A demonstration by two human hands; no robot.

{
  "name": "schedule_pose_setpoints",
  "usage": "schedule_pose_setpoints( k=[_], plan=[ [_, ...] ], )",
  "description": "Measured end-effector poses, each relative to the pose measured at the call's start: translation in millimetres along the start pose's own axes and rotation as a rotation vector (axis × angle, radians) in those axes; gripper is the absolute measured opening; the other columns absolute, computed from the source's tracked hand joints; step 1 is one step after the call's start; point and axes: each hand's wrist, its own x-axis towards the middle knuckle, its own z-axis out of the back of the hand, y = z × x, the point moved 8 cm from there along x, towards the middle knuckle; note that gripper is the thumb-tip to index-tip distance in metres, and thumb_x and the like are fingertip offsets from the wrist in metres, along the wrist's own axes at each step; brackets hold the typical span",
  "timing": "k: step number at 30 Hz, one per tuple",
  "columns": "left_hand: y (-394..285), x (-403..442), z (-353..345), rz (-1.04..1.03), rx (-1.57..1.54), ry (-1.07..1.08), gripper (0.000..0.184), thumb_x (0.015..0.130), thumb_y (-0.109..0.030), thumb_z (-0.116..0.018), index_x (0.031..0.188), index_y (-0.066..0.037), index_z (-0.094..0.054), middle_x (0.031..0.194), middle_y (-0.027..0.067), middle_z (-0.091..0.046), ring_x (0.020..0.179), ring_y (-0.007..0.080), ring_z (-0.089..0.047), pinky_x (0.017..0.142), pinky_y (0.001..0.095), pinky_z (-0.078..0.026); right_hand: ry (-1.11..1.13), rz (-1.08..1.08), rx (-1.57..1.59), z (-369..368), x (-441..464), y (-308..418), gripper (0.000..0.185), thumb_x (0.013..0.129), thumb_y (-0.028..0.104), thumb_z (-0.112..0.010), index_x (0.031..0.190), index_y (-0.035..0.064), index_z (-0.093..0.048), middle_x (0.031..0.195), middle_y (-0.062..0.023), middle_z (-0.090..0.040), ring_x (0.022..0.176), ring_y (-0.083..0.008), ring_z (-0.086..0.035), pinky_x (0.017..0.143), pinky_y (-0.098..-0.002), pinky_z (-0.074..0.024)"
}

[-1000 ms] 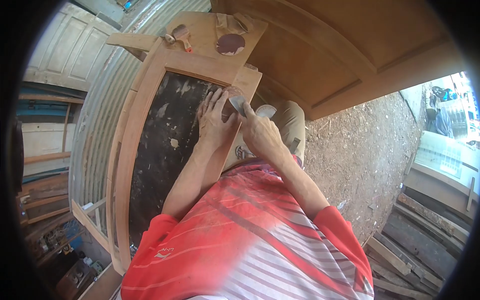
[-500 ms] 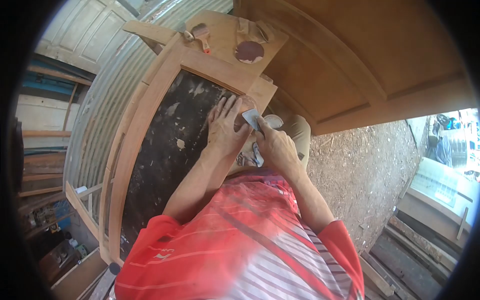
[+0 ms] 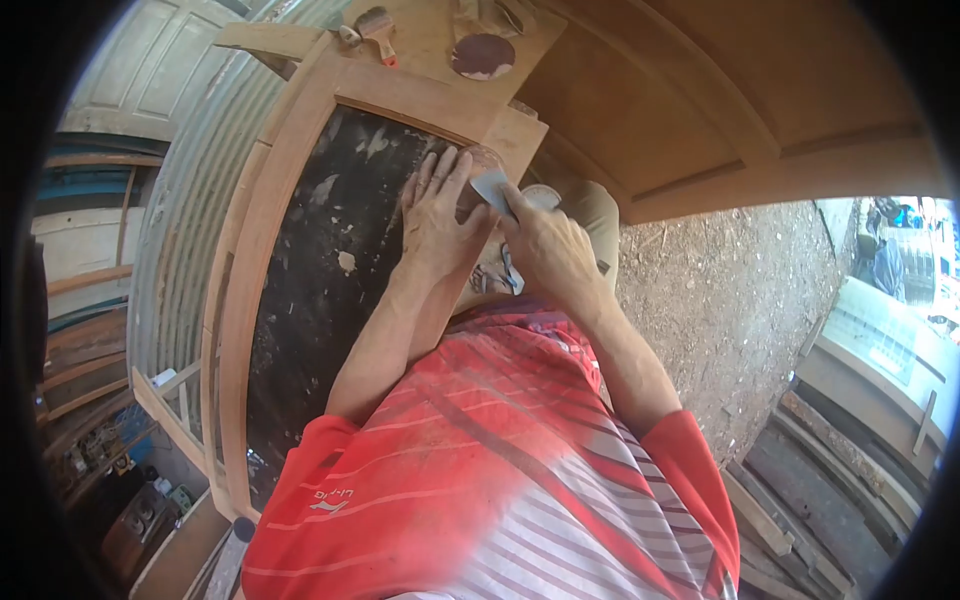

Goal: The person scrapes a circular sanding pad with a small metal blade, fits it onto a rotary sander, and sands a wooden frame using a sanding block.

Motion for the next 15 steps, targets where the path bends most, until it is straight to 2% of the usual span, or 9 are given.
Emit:
schedule_pose_setpoints(
  k=[6, 15],
  plan=[
    [2, 2, 0, 0.014, -0.005, -0.012, 0.081, 0.088, -0.035, -0.08, 0.16, -0.007, -0.054, 0.167, 0.0183, -0.051, 0.158, 0.04, -0.04, 0.13, 0.0548, -0.026, 0.023, 0.087, -0.073, 7, 1, 0, 0.045, 0.108, 0.028, -0.059, 0.146, 0.0037, -0.06, 0.083, -0.0309, -0.073, 0.081, -0.0507, -0.073, 0.074, -0.0603, -0.0561],
    [-5, 2, 5, 0.025, -0.035, -0.032, 0.077, 0.089, -0.035, -0.078, 0.157, -0.006, -0.057, 0.164, 0.0187, -0.054, 0.157, 0.0403, -0.042, 0.13, 0.0548, -0.028, 0.033, 0.065, -0.09, 12, 3, 5, 0.044, 0.108, 0.027, -0.056, 0.146, 0.0054, -0.06, 0.088, -0.0286, -0.075, 0.086, -0.0495, -0.074, 0.079, -0.0602, -0.0564]
  ],
)
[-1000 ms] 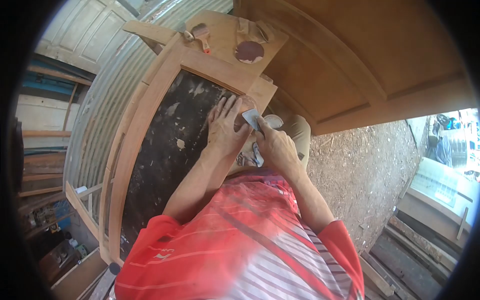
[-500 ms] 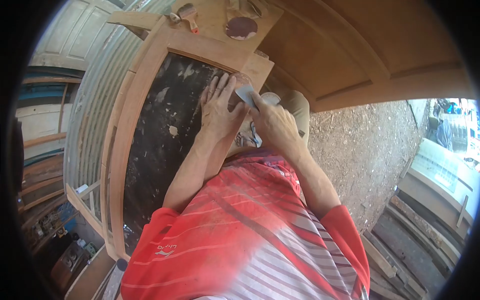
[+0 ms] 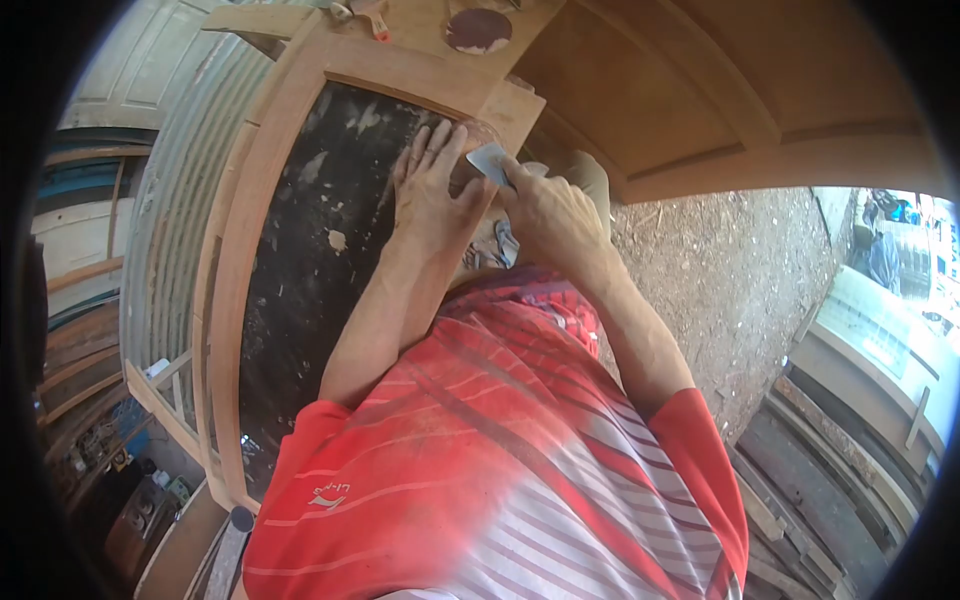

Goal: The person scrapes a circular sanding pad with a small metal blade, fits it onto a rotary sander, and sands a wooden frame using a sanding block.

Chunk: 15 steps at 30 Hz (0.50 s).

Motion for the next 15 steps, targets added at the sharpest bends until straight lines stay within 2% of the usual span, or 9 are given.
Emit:
schedule_pose_setpoints(
  k=[3, 6, 9, 10, 13, 15],
  plan=[
    [5, 0, -4, -0.017, 0.016, -0.006, 0.076, 0.09, -0.035, -0.078, 0.157, -0.006, -0.057, 0.164, 0.0182, -0.053, 0.157, 0.04, -0.042, 0.13, 0.0545, -0.028, -0.021, -0.017, 0.004, -3, -9, -3, 0.045, 0.107, 0.027, -0.057, 0.146, 0.0053, -0.06, 0.089, -0.0271, -0.076, 0.087, -0.0495, -0.074, 0.081, -0.0601, -0.0563],
    [4, 2, -1, 0.003, 0.013, -0.01, 0.076, 0.09, -0.037, -0.077, 0.157, -0.007, -0.056, 0.165, 0.0182, -0.052, 0.158, 0.0393, -0.04, 0.131, 0.0533, -0.025, -0.122, 0.11, -0.002, -6, 5, -5, 0.044, 0.107, 0.026, -0.058, 0.146, 0.0058, -0.061, 0.09, -0.0266, -0.077, 0.088, -0.049, -0.074, 0.082, -0.0593, -0.0564],
    [2, -7, -10, 0.001, 0.022, 0.008, 0.077, 0.09, -0.04, -0.077, 0.157, -0.007, -0.056, 0.166, 0.0179, -0.051, 0.158, 0.0387, -0.039, 0.132, 0.0525, -0.023, -0.02, -0.054, 0.047, -6, -7, -7, 0.049, 0.109, 0.031, -0.056, 0.15, 0.0059, -0.062, 0.102, -0.0326, -0.075, 0.099, -0.0509, -0.072, 0.09, -0.0581, -0.0557],
    [5, -4, -12, -0.005, 0.031, -0.011, 0.077, 0.091, -0.041, -0.077, 0.157, -0.007, -0.056, 0.166, 0.0179, -0.052, 0.158, 0.0387, -0.039, 0.132, 0.0525, -0.023, -0.058, -0.027, 0.056, -8, -9, -8, 0.05, 0.109, 0.032, -0.057, 0.151, 0.0062, -0.062, 0.106, -0.033, -0.074, 0.099, -0.0517, -0.072, 0.09, -0.0582, -0.0553],
    [0, -3, -8, -0.01, 0.029, 0.011, 0.078, 0.093, -0.044, -0.076, 0.158, -0.008, -0.055, 0.165, 0.0181, -0.052, 0.159, 0.0386, -0.038, 0.133, 0.0528, -0.022, -0.021, -0.054, 0.042, -1, 4, 0, 0.049, 0.109, 0.031, -0.057, 0.151, 0.0076, -0.062, 0.105, -0.0333, -0.074, 0.101, -0.0513, -0.072, 0.093, -0.0563, -0.0552],
    [4, -1, -5, -0.008, 0.019, 0.002, 0.078, 0.094, -0.046, -0.076, 0.158, -0.008, -0.055, 0.165, 0.0182, -0.052, 0.159, 0.0388, -0.038, 0.133, 0.0528, -0.021, -0.016, -0.07, 0.02, -6, 2, -6, 0.048, 0.109, 0.031, -0.057, 0.152, 0.0094, -0.062, 0.107, -0.032, -0.073, 0.11, -0.0498, -0.07, 0.098, -0.0537, -0.0546]
  ],
)
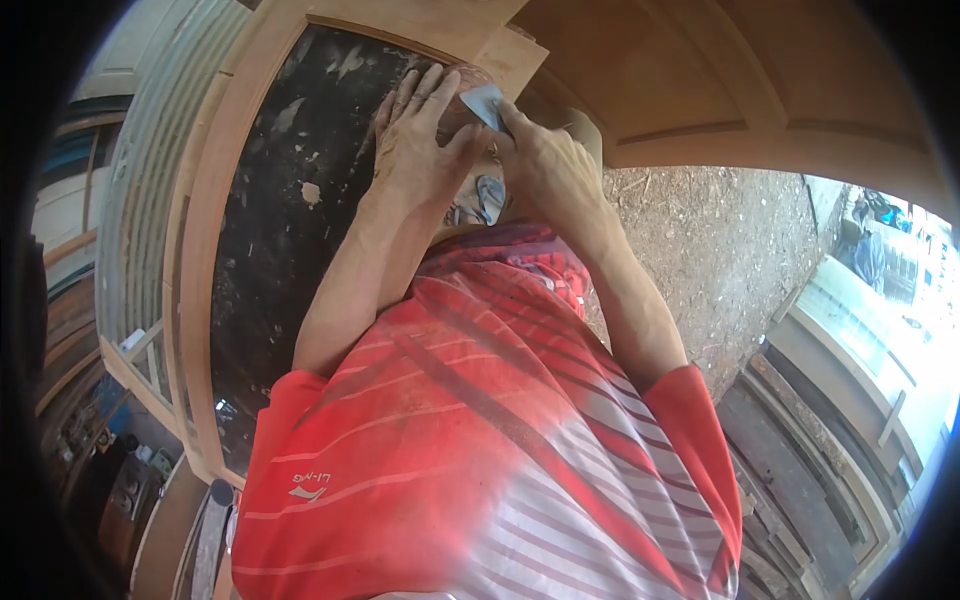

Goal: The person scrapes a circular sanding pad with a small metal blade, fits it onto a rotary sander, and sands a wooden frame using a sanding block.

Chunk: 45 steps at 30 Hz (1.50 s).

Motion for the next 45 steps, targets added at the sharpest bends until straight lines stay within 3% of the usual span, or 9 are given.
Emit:
schedule_pose_setpoints(
  k=[5, 11, 14, 17, 20, 29, 33, 41, 45],
  plan=[
    [6, 1, -2, 0.005, 0.005, 0.01, 0.08, 0.095, -0.05, -0.075, 0.159, -0.007, -0.054, 0.165, 0.0185, -0.052, 0.16, 0.038, -0.037, 0.134, 0.0531, -0.02, -0.158, 0.166, -0.052, 4, -7, 5, 0.041, 0.108, 0.026, -0.058, 0.143, 0.0051, -0.064, 0.089, -0.0282, -0.075, 0.086, -0.0497, -0.073, 0.08, -0.0608, -0.0571],
    [3, 2, 2, 0.02, 0.008, -0.001, 0.081, 0.095, -0.051, -0.075, 0.16, -0.007, -0.054, 0.167, 0.0184, -0.05, 0.161, 0.0374, -0.036, 0.134, 0.0526, -0.019, -0.09, 0.135, -0.126, 2, -5, 3, 0.04, 0.108, 0.026, -0.059, 0.143, 0.0086, -0.066, 0.087, -0.026, -0.076, 0.081, -0.0483, -0.074, 0.079, -0.0589, -0.0578],
    [0, 0, -3, 0.014, -0.009, 0.019, 0.08, 0.095, -0.05, -0.074, 0.16, -0.007, -0.054, 0.168, 0.0185, -0.049, 0.161, 0.0374, -0.036, 0.134, 0.0525, -0.019, 0.042, 0.03, -0.12, 5, -2, 4, 0.048, 0.109, 0.031, -0.059, 0.153, 0.0117, -0.062, 0.13, -0.0256, -0.07, 0.112, -0.0489, -0.071, 0.096, -0.055, -0.0564],
    [6, -1, -5, 0.011, -0.014, 0.035, 0.078, 0.095, -0.044, -0.075, 0.16, -0.007, -0.054, 0.169, 0.0176, -0.048, 0.162, 0.0368, -0.035, 0.134, 0.0525, -0.02, 0.15, -0.061, -0.137, 2, -5, 1, 0.047, 0.11, 0.03, -0.059, 0.152, 0.0109, -0.063, 0.129, -0.0252, -0.071, 0.112, -0.0485, -0.071, 0.095, -0.0549, -0.0564],
    [5, -1, -5, 0.032, -0.022, 0.015, 0.077, 0.095, -0.044, -0.074, 0.161, -0.008, -0.054, 0.171, 0.016, -0.047, 0.163, 0.0357, -0.034, 0.134, 0.0521, -0.019, -0.081, 0.191, -0.14, 6, 1, 5, 0.04, 0.108, 0.027, -0.06, 0.143, 0.01, -0.066, 0.088, -0.0262, -0.076, 0.085, -0.0462, -0.074, 0.078, -0.0586, -0.0569],
    [7, -1, -10, -0.004, 0.001, 0.014, 0.086, 0.094, -0.059, -0.072, 0.16, -0.007, -0.054, 0.169, 0.0213, -0.045, 0.162, 0.0402, -0.033, 0.133, 0.0548, -0.021, -0.124, 0.188, -0.092, 3, -14, 4, 0.038, 0.108, 0.026, -0.058, 0.142, 0.0096, -0.065, 0.087, -0.0266, -0.075, 0.084, -0.0481, -0.073, 0.079, -0.059, -0.0573],
    [13, 2, -9, -0.009, 0.021, 0.017, 0.081, 0.098, -0.055, -0.07, 0.162, -0.009, -0.052, 0.17, 0.0214, -0.044, 0.162, 0.0419, -0.032, 0.133, 0.0549, -0.021, 0.02, 0.028, -0.098, 1, -4, 6, 0.046, 0.109, 0.031, -0.058, 0.149, 0.0096, -0.065, 0.133, -0.0276, -0.068, 0.117, -0.0467, -0.07, 0.098, -0.0539, -0.0555],
    [6, -9, 2, 0.007, 0.01, 0.049, 0.076, 0.096, -0.049, -0.075, 0.161, -0.014, -0.055, 0.171, 0.0223, -0.043, 0.161, 0.0418, -0.034, 0.133, 0.0552, -0.023, -0.158, 0.193, 0.058, -12, -30, -4, 0.044, 0.11, 0.024, -0.059, 0.152, 0.0131, -0.062, 0.095, -0.0265, -0.076, 0.087, -0.0479, -0.074, 0.08, -0.0569, -0.0555],
    [1, -25, 10, -0.013, -0.02, 0.088, 0.074, 0.096, -0.045, -0.077, 0.161, -0.015, -0.056, 0.172, 0.0215, -0.042, 0.161, 0.041, -0.035, 0.133, 0.0544, -0.023, -0.158, 0.137, 0.111, -25, -42, -14, 0.044, 0.111, 0.025, -0.06, 0.154, 0.017, -0.061, 0.098, -0.0263, -0.075, 0.087, -0.0466, -0.073, 0.078, -0.0535, -0.056]
  ],
)
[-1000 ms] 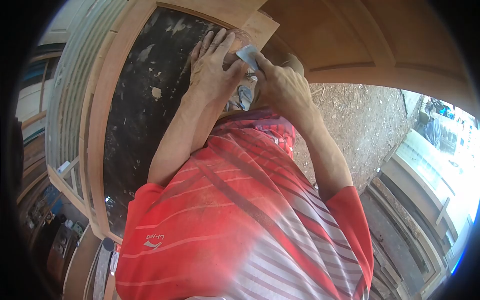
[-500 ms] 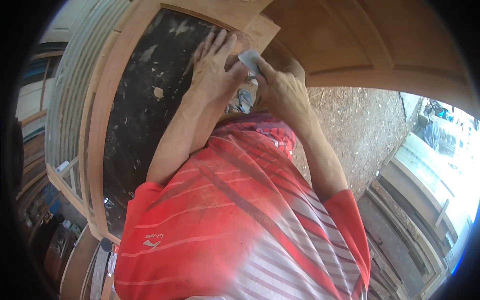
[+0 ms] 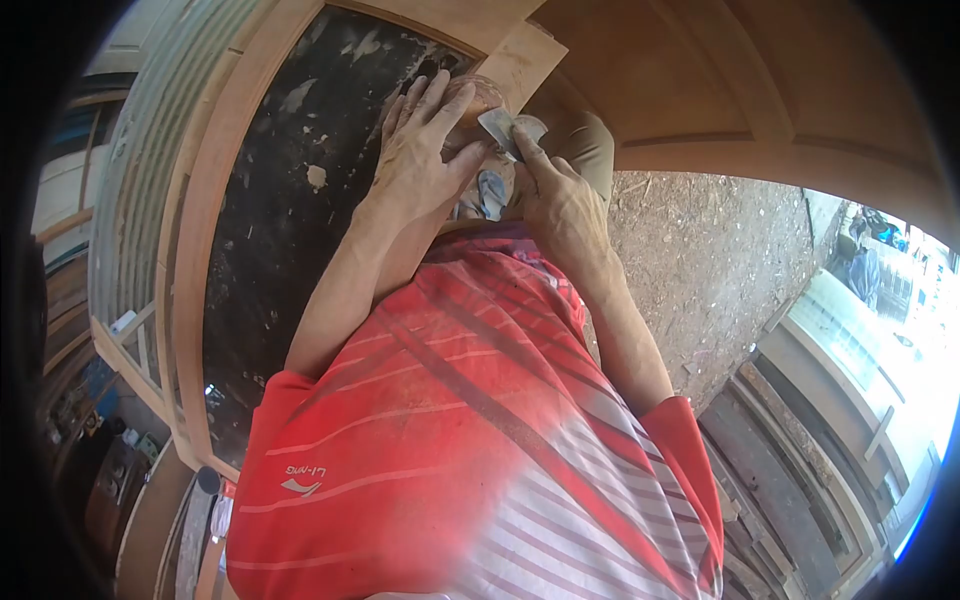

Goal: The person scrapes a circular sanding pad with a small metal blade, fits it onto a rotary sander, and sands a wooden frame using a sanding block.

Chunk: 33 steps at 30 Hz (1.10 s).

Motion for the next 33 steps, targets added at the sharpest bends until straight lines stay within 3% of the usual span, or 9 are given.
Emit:
schedule_pose_setpoints(
  k=[11, 13, 17, 19, 20, 25, 33],
  plan=[
    [0, -2, 0, 0.027, -0.018, -0.01, 0.076, 0.093, -0.042, -0.081, 0.16, -0.016, -0.057, 0.173, 0.0231, -0.038, 0.161, 0.0434, -0.032, 0.133, 0.0543, -0.022, -0.09, 0.029, 0.147, -8, -1, 1, 0.042, 0.109, 0.024, -0.064, 0.151, 0.0167, -0.065, 0.099, -0.0254, -0.074, 0.087, -0.0452, -0.073, 0.077, -0.0526, -0.056],
    [1, -2, 1, 0.023, -0.018, 0.002, 0.076, 0.092, -0.042, -0.082, 0.159, -0.017, -0.058, 0.174, 0.0243, -0.036, 0.162, 0.0442, -0.03, 0.133, 0.0548, -0.022, -0.058, -0.043, 0.105, -9, -6, 7, 0.041, 0.109, 0.023, -0.065, 0.15, 0.016, -0.066, 0.099, -0.0255, -0.074, 0.087, -0.0452, -0.073, 0.076, -0.0523, -0.0559],
    [-1, 0, 6, 0.024, -0.02, -0.039, 0.072, 0.091, -0.038, -0.083, 0.156, -0.016, -0.061, 0.171, 0.0252, -0.039, 0.161, 0.0451, -0.03, 0.133, 0.0558, -0.024, -0.077, -0.008, 0.088, -9, 0, -10, 0.041, 0.108, 0.021, -0.066, 0.149, 0.0163, -0.066, 0.098, -0.025, -0.074, 0.085, -0.0446, -0.073, 0.076, -0.0516, -0.056],
    [-3, -2, 6, 0.006, -0.023, -0.039, 0.073, 0.09, -0.035, -0.084, 0.156, -0.015, -0.06, 0.17, 0.0249, -0.041, 0.16, 0.0454, -0.032, 0.132, 0.0561, -0.025, -0.129, -0.092, 0.102, -1, 10, -19, 0.042, 0.108, 0.021, -0.066, 0.15, 0.0179, -0.066, 0.095, -0.0248, -0.074, 0.083, -0.0442, -0.073, 0.075, -0.0514, -0.0561],
    [-5, -3, 5, 0.005, -0.017, -0.038, 0.073, 0.09, -0.035, -0.084, 0.156, -0.015, -0.06, 0.169, 0.0241, -0.042, 0.16, 0.0446, -0.033, 0.132, 0.0559, -0.025, -0.159, -0.128, 0.11, 3, 15, -21, 0.043, 0.108, 0.021, -0.067, 0.15, 0.0187, -0.066, 0.094, -0.0247, -0.074, 0.082, -0.0439, -0.073, 0.075, -0.0512, -0.0561],
    [-1, -1, 7, -0.025, -0.109, -0.035, 0.072, 0.089, -0.034, -0.085, 0.155, -0.018, -0.062, 0.169, 0.0197, -0.045, 0.157, 0.0409, -0.039, 0.131, 0.0549, -0.027, -0.14, 0.091, 0.06, -3, -2, 10, 0.044, 0.108, 0.021, -0.067, 0.152, 0.0202, -0.065, 0.091, -0.0227, -0.073, 0.081, -0.0418, -0.073, 0.074, -0.0507, -0.0564],
    [-7, -2, 9, -0.07, 0.005, -0.054, 0.069, 0.088, -0.035, -0.086, 0.15, -0.012, -0.065, 0.168, 0.018, -0.047, 0.157, 0.0363, -0.041, 0.131, 0.053, -0.028, -0.071, 0.006, 0.099, -15, -3, -1, 0.041, 0.109, 0.022, -0.066, 0.15, 0.0209, -0.066, 0.088, -0.0217, -0.072, 0.079, -0.0424, -0.072, 0.071, -0.0518, -0.056]
  ],
)
